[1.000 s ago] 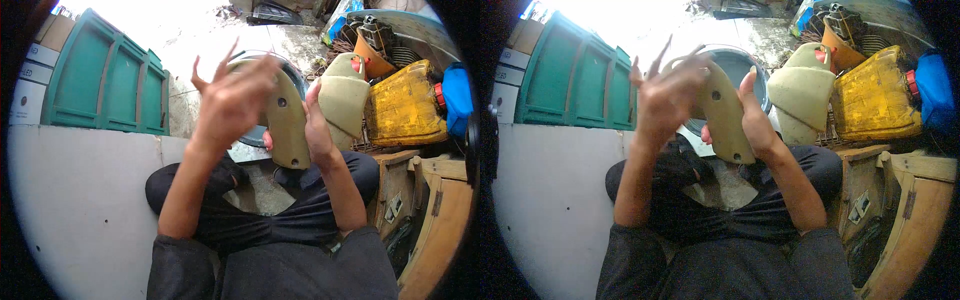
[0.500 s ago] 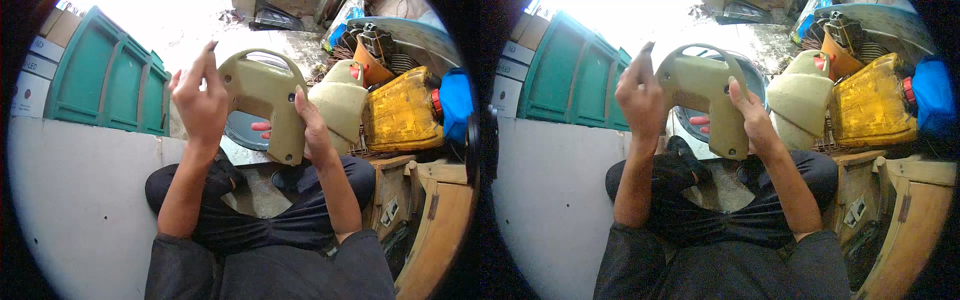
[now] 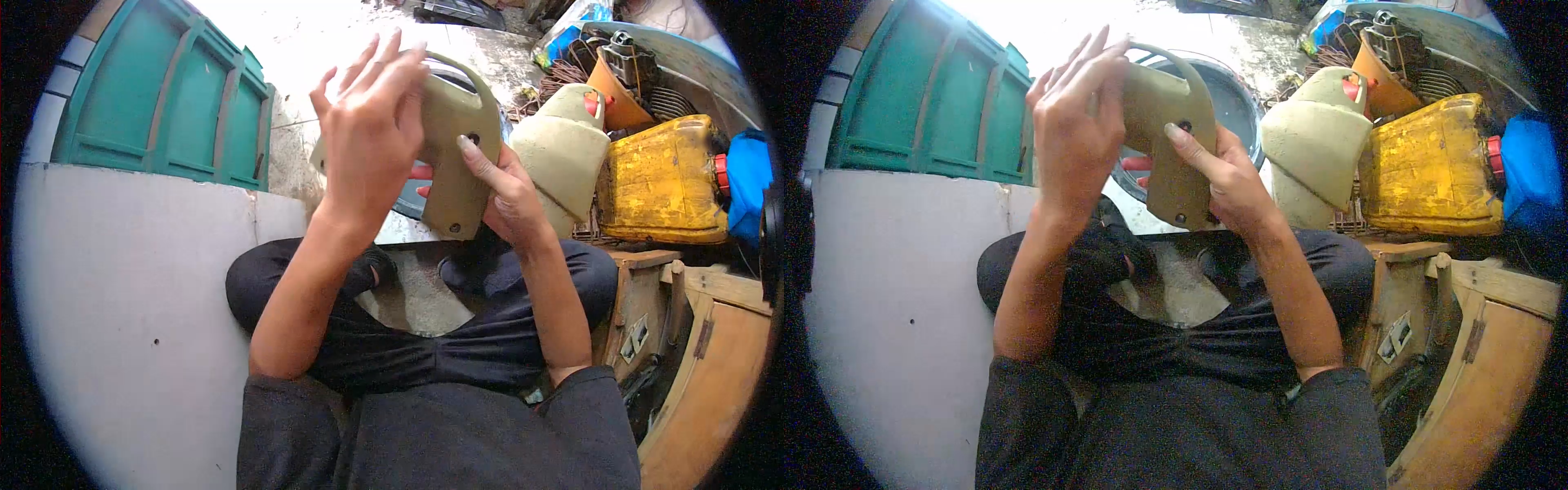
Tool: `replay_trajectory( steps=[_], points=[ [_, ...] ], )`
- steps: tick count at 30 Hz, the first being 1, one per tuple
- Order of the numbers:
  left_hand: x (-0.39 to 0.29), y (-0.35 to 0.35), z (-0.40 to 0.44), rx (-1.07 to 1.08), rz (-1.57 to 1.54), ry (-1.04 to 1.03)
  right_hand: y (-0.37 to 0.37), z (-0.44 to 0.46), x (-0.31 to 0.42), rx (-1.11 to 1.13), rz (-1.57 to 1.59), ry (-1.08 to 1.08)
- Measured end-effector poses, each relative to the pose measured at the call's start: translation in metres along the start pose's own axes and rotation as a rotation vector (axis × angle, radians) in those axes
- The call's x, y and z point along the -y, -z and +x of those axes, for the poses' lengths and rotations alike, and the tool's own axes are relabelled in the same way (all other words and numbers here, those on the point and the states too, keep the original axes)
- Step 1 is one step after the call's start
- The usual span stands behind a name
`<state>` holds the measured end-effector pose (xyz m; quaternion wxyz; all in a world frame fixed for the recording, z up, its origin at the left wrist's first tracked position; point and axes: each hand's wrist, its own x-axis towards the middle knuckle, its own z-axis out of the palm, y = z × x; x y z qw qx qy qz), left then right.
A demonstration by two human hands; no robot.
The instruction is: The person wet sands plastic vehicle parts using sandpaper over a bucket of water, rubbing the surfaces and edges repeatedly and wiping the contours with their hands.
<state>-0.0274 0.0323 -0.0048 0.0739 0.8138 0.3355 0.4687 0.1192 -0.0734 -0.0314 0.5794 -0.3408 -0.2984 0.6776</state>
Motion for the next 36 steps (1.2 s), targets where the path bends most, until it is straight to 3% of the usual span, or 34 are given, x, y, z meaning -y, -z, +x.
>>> replay_trajectory(
  steps=[2, 6, 7, 9, 11, 13, 16, 17, 20, 22, 26, 28, 30, 36],
  points=[
    [-0.010, -0.001, -0.002, -0.017, 0.004, -0.056, 0.001, 0.000, -0.005, -0.115, -0.069, 0.032],
    [-0.026, -0.004, -0.004, -0.109, -0.175, 0.119, -0.006, 0.000, -0.005, -0.151, -0.150, 0.132],
    [-0.031, -0.006, -0.009, -0.066, -0.332, 0.296, -0.003, 0.001, -0.009, -0.158, -0.209, 0.172],
    [-0.041, -0.010, -0.015, -0.022, -0.475, 0.455, -0.002, 0.004, -0.017, -0.161, -0.264, 0.210],
    [-0.050, -0.013, -0.019, 0.012, -0.662, 0.625, -0.003, 0.006, -0.025, -0.233, -0.516, 0.347],
    [-0.061, -0.010, -0.021, 0.063, -0.847, 0.792, 0.006, 0.010, -0.036, -0.246, -0.489, 0.338],
    [-0.065, -0.001, -0.022, 0.130, -0.896, 0.862, -0.001, 0.010, -0.029, -0.279, -0.569, 0.381],
    [-0.063, 0.002, -0.018, 0.113, -1.136, 0.947, -0.007, 0.009, -0.028, -0.288, -0.626, 0.415],
    [-0.053, 0.009, -0.010, 0.105, -1.379, 1.113, -0.005, 0.010, -0.034, -0.290, -0.713, 0.386],
    [-0.056, 0.014, -0.011, 0.124, -1.349, 1.130, 0.001, 0.017, -0.035, -0.325, -0.890, 0.538],
    [-0.048, 0.018, -0.011, 0.219, -1.413, 1.216, -0.005, 0.015, -0.035, -0.353, -0.737, 0.498],
    [-0.052, 0.020, -0.008, 0.215, -1.394, 1.233, 0.000, 0.018, -0.028, -0.364, -1.033, 0.708],
    [-0.053, 0.018, -0.009, 0.201, -1.377, 1.256, -0.001, 0.017, -0.027, -0.374, -1.048, 0.699],
    [-0.043, 0.006, -0.016, 0.263, -1.296, 1.101, 0.002, 0.017, -0.022, -0.423, -1.037, 0.716]
  ],
)
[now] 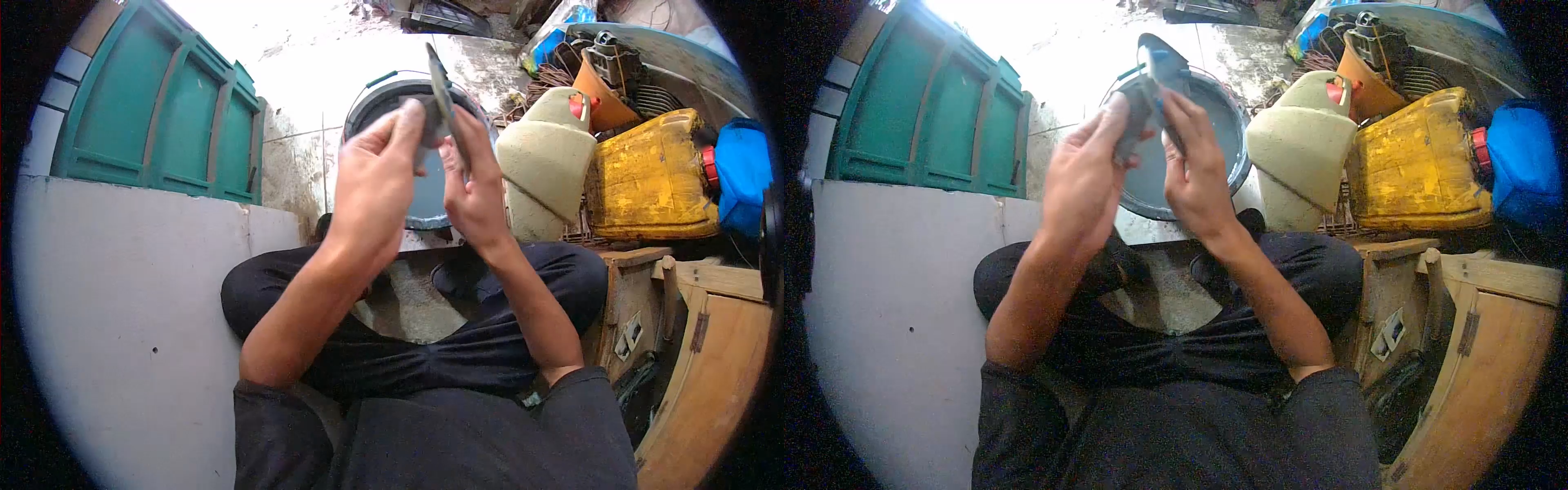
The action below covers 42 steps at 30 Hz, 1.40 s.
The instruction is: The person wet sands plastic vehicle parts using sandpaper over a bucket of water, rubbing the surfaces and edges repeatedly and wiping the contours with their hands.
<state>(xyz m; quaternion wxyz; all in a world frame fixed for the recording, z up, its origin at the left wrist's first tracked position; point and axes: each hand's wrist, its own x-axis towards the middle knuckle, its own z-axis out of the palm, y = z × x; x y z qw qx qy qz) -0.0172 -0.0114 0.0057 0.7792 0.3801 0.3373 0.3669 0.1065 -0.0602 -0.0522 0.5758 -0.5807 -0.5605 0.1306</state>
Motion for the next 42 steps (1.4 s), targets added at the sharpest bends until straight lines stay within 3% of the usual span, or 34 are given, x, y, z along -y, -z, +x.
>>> replay_trajectory(
  steps=[2, 8, 11, 13, 22, 24, 28, 36, 42],
  points=[
    [-0.007, 0.004, 0.006, -0.156, 0.115, -0.024, -0.001, -0.002, 0.008, 0.038, -0.045, -0.022],
    [-0.003, -0.005, -0.002, -0.011, 0.024, 0.066, 0.007, 0.007, -0.001, -0.013, -0.103, 0.016],
    [-0.004, -0.002, -0.001, 0.052, 0.080, 0.004, 0.008, 0.006, -0.001, -0.009, -0.127, 0.092],
    [-0.008, -0.004, -0.002, 0.101, 0.168, -0.119, 0.009, 0.006, 0.002, 0.009, -0.076, 0.012],
    [-0.016, 0.000, -0.002, 0.117, 0.168, -0.078, 0.015, 0.006, 0.002, 0.042, -0.112, 0.009],
    [-0.017, 0.002, 0.000, 0.120, 0.161, -0.078, 0.013, 0.002, 0.005, 0.009, -0.292, 0.108],
    [-0.017, 0.005, 0.002, 0.098, 0.121, -0.074, 0.014, 0.002, 0.009, 0.075, -0.251, 0.030],
    [-0.020, 0.005, 0.004, 0.043, 0.045, -0.041, 0.011, 0.001, 0.004, 0.037, -0.244, 0.099],
    [-0.023, 0.013, 0.003, 0.148, 0.050, -0.021, 0.011, -0.003, 0.003, 0.054, -0.242, 0.090]
  ],
)
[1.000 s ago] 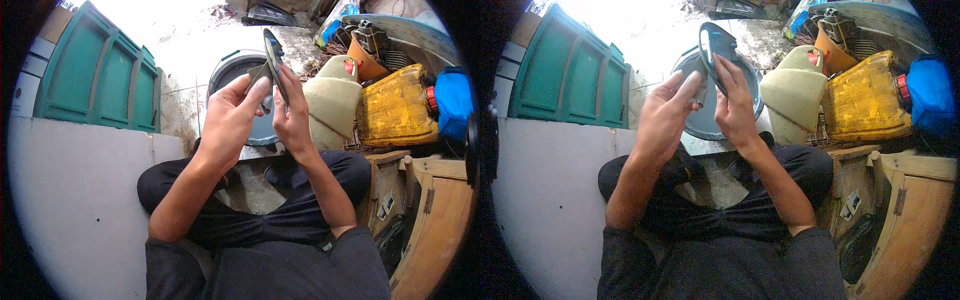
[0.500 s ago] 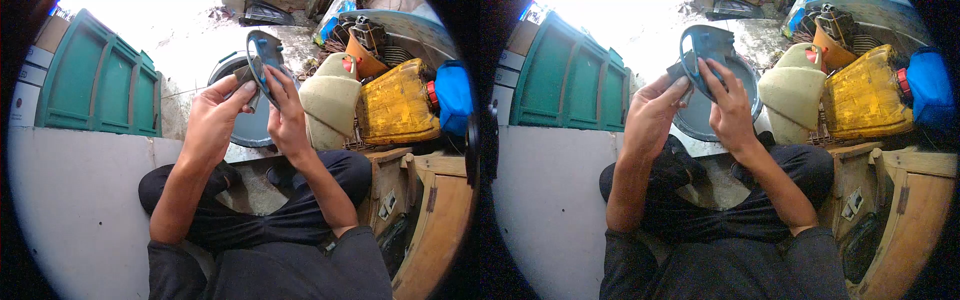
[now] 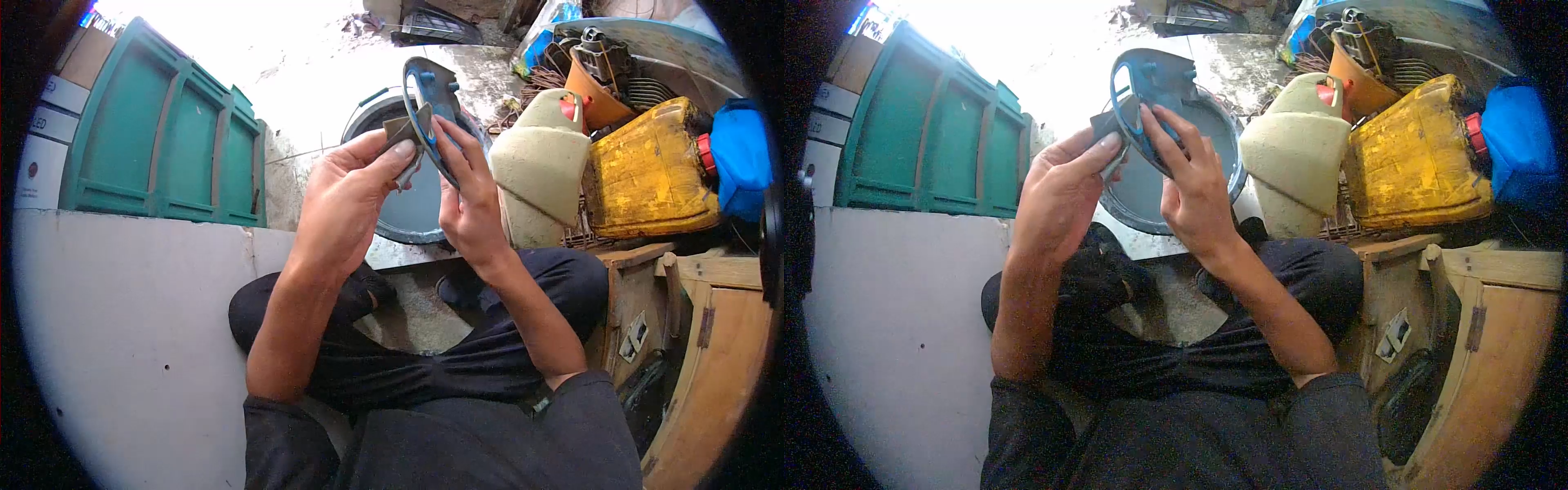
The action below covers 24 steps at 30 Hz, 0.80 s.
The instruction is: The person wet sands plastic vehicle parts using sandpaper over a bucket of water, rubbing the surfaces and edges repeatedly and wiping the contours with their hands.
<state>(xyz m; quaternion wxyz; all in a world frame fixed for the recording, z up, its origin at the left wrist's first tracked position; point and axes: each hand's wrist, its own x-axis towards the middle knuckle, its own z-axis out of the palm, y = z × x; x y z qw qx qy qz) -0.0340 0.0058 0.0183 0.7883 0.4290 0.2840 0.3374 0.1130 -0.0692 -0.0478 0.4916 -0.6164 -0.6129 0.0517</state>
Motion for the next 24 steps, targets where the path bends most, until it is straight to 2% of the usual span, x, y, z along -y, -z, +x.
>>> replay_trajectory(
  steps=[16, 24],
  points=[
    [-0.003, -0.002, -0.001, -0.029, -0.021, 0.034, -0.001, 0.003, -0.001, 0.006, 0.047, 0.005],
    [-0.001, -0.001, -0.002, -0.019, -0.033, 0.014, 0.003, 0.004, 0.001, 0.004, -0.066, 0.022]
  ],
)
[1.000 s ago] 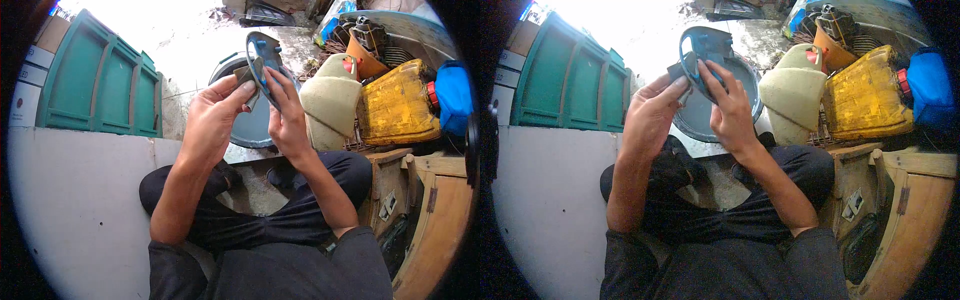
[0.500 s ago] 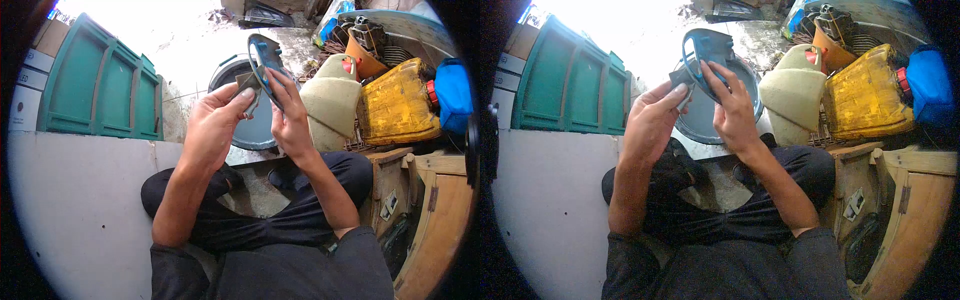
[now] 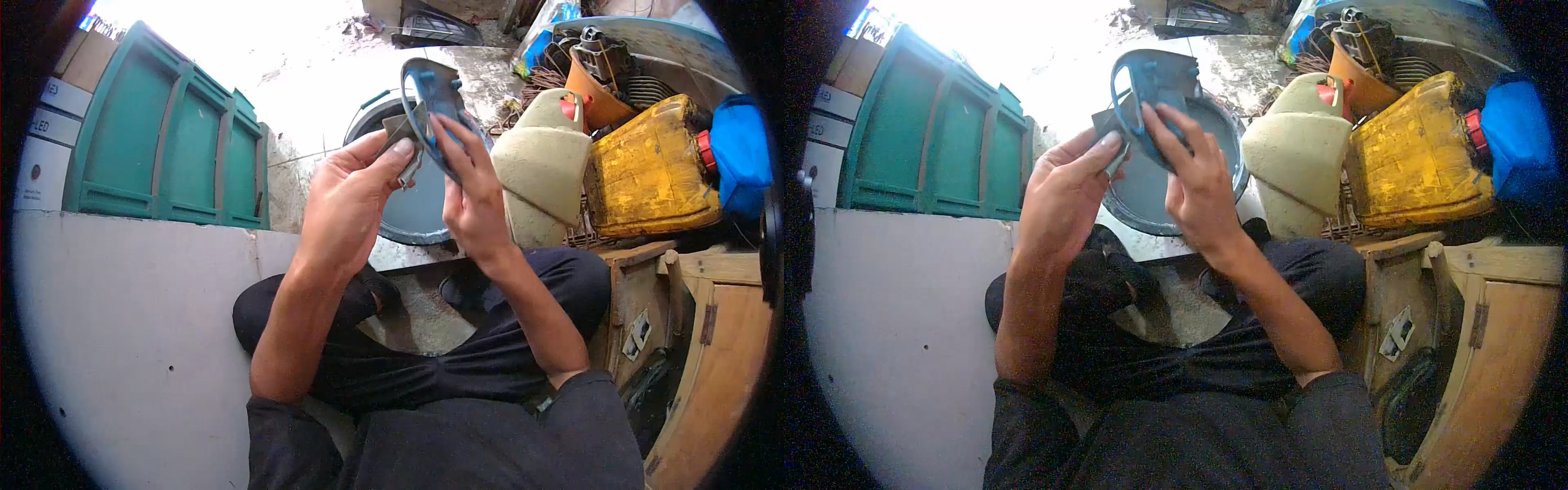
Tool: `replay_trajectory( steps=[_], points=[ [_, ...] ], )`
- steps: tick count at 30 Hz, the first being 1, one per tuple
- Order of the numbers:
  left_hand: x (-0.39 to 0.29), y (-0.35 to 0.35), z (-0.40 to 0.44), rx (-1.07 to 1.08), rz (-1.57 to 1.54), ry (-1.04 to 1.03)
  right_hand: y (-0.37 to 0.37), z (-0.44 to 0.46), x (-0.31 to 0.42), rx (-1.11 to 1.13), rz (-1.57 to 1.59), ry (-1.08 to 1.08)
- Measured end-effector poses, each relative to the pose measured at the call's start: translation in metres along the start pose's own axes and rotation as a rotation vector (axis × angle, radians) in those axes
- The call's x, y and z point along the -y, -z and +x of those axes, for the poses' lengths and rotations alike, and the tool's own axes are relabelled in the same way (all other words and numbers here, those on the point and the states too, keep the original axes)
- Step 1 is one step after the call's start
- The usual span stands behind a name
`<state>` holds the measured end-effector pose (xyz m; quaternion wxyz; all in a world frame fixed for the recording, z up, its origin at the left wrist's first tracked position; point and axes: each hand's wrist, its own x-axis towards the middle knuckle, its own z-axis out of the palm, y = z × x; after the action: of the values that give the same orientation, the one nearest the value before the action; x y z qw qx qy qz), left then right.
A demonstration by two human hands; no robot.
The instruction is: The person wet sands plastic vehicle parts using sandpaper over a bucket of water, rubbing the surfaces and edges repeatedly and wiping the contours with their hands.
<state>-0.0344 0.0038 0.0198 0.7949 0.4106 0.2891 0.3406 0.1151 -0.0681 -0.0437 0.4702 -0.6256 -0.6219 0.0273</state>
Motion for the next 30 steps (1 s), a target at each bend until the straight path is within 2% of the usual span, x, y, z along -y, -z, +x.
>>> replay_trajectory(
  steps=[4, 8, 12, 14, 18, 23, 25, 30],
  points=[
    [0.002, -0.003, 0.000, -0.001, 0.017, 0.012, 0.000, 0.004, -0.008, -0.041, 0.042, -0.009],
    [0.006, 0.000, 0.003, -0.031, 0.022, 0.009, -0.001, 0.001, -0.007, 0.012, -0.013, -0.019],
    [0.003, -0.005, 0.000, -0.020, 0.044, 0.002, -0.001, 0.003, -0.006, -0.057, 0.012, -0.041],
    [0.001, -0.002, 0.004, -0.063, 0.051, -0.032, -0.002, -0.001, -0.002, 0.010, 0.091, -0.077],
    [0.007, -0.009, -0.003, -0.053, 0.154, -0.067, -0.002, 0.003, -0.003, 0.009, 0.212, -0.057],
    [0.006, -0.007, 0.002, -0.088, 0.081, -0.076, -0.002, 0.003, 0.003, 0.024, 0.211, -0.046],
    [0.008, -0.013, -0.005, -0.080, 0.116, -0.072, 0.002, 0.005, 0.004, 0.022, 0.271, -0.109],
    [0.011, -0.010, 0.000, -0.080, 0.115, -0.104, -0.001, -0.001, 0.004, 0.052, 0.207, -0.065]
  ],
)
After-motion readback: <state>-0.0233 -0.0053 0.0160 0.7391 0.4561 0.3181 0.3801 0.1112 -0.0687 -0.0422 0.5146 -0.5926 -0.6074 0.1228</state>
